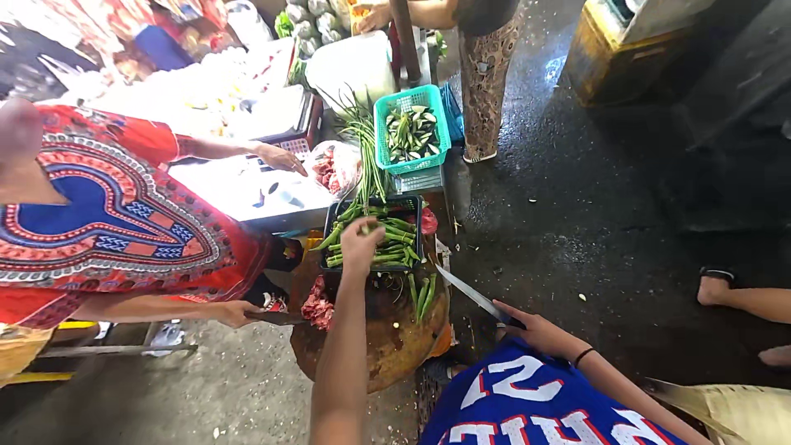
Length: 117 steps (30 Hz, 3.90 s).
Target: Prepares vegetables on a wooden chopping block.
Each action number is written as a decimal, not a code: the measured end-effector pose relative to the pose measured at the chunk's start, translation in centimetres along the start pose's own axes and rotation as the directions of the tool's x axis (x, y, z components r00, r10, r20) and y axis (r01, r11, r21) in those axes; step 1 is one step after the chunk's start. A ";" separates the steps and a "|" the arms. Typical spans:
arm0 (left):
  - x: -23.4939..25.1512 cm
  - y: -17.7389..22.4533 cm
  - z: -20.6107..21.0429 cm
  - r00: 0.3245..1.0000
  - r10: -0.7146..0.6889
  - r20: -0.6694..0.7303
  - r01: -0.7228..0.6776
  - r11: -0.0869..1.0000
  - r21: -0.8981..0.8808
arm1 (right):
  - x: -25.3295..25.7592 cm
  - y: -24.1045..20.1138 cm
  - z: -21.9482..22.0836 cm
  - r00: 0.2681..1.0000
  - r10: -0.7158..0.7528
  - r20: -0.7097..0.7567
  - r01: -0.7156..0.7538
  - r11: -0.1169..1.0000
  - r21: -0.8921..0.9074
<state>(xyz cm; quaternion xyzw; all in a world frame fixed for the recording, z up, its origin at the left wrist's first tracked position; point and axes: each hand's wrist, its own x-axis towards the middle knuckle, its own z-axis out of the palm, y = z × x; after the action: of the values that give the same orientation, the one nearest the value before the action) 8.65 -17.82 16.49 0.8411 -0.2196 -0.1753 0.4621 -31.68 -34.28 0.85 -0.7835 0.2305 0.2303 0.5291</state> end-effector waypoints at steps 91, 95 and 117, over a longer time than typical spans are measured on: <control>-29.5 -21.2 10.8 0.761 -0.588 -0.274 0.595 0.801 -0.066 | 5.9 -9.4 13.0 0.939 -0.139 0.316 0.264 0.878 -0.400; -29.5 -21.4 11.4 0.749 -0.583 -0.314 0.582 0.806 -0.108 | 6.6 -10.0 14.0 0.933 -0.153 0.327 0.279 0.880 -0.384; -29.0 -20.6 12.0 0.679 -0.626 -0.382 0.627 0.766 -0.140 | 4.0 -2.2 9.2 0.889 -0.098 0.447 0.288 0.878 -0.381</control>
<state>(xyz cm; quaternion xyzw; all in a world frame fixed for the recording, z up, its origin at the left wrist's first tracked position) -17.48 -0.98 -4.52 0.8829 0.1824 -0.1433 0.4082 -28.32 -25.38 -3.05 -0.8343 -0.0261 0.3819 0.3968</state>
